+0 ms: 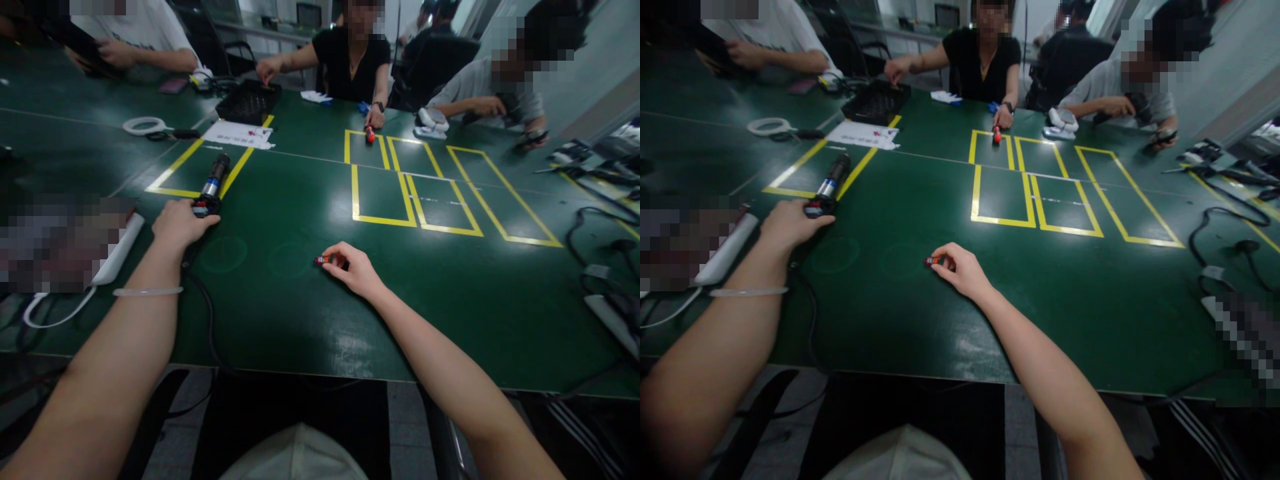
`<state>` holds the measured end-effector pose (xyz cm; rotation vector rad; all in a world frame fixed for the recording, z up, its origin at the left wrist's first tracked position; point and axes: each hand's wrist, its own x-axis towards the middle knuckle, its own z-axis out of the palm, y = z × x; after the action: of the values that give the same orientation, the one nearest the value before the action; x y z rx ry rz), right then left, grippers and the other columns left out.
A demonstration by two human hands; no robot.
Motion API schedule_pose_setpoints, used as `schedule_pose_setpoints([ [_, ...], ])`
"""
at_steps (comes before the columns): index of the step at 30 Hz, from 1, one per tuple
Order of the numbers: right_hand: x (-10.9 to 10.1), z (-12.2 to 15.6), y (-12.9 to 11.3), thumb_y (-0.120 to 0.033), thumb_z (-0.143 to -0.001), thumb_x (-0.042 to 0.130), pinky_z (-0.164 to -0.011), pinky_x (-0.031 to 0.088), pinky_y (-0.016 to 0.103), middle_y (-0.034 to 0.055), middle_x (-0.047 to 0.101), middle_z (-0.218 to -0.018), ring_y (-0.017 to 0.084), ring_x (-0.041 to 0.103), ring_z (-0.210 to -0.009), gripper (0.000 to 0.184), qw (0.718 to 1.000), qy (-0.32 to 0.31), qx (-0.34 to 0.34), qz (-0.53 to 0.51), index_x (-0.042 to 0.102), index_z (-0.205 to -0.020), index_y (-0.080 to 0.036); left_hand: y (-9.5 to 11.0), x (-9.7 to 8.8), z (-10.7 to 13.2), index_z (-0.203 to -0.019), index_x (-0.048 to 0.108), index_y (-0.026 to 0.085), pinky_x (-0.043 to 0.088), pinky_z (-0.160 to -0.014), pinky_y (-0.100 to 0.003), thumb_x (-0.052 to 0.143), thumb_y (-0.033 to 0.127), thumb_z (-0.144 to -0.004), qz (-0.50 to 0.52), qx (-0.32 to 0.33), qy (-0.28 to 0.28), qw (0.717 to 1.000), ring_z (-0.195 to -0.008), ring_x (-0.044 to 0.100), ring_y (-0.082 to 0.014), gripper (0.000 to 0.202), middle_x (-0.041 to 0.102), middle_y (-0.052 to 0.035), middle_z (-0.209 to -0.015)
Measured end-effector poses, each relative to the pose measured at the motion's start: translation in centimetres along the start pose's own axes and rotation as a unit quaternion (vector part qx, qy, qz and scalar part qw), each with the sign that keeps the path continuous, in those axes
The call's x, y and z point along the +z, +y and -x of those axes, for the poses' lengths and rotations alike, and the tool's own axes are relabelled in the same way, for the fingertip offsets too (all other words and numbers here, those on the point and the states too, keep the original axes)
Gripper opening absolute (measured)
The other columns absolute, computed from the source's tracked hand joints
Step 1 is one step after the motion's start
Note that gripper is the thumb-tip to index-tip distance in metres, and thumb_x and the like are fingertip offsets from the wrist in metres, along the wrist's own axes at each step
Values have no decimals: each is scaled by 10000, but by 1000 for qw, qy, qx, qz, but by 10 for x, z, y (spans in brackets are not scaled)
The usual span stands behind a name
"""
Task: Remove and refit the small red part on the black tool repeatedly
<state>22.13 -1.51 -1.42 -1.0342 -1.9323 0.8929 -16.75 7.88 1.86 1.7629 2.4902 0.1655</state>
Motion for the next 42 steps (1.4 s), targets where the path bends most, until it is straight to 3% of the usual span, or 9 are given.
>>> schedule_pose_setpoints([
  [4, 1, -1, 2, -243, -868, 667, -624, 464, 251, -11, 593, -772, 109, 535, -636, 146, 1000, 1, 0, -4, 640, -1003, -193, 20, 4, 12, -1350, 561, 105, 516, -855, -466, 583, 626, -837, 3, 52, -1, 999, -993, 570, -279, 731, 579, -152, -1218],
  [11, 0, -2, 2, -250, -863, 671, -643, 464, 261, -4, 605, -795, 119, 555, -667, 149, 1000, 10, 8, 4, 627, -996, -200, 74, 11, 50, -1351, 573, 142, 513, -877, -440, 640, 584, -790, 17, 145, -1, 989, -1100, 598, -356, 717, 570, -183, -1269],
  [21, -1, -2, 3, -269, -869, 667, -675, 472, 276, 15, 608, -870, 130, 558, -710, 132, 999, 39, -2, 25, 613, -971, -204, 133, 19, 116, -1303, 556, 150, 491, -871, -382, 604, 513, -848, 6, 317, -9, 948, -1091, 591, -312, 585, 592, -145, -1183],
  [30, -1, -2, 2, -262, -879, 650, -660, 454, 274, 16, 613, -887, 129, 531, -666, 141, 995, 55, -8, 77, 575, -985, -209, 147, 21, 144, -1266, 535, 183, 480, -862, -393, 621, 459, -860, 21, 386, -19, 922, -1075, 589, -308, 499, 595, -129, -1174],
  [35, -1, -1, 1, -254, -915, 628, -710, 453, 282, 38, 602, -960, 156, 570, -772, 50, 988, 26, -33, 146, 607, -928, -211, 147, 22, 145, -1254, 534, 172, 479, -848, -390, 605, 455, -871, 23, 395, -16, 918, -1058, 590, -304, 481, 595, -132, -1167],
  [42, -2, -1, -1, -230, -920, 627, -805, 486, 300, 52, 626, -1005, 190, 614, -923, 28, 986, 28, -40, 158, 651, -922, -216, 147, 22, 145, -1262, 535, 187, 480, -846, -388, 617, 467, -865, 22, 392, -21, 920, -1054, 593, -301, 493, 598, -128, -1166],
])
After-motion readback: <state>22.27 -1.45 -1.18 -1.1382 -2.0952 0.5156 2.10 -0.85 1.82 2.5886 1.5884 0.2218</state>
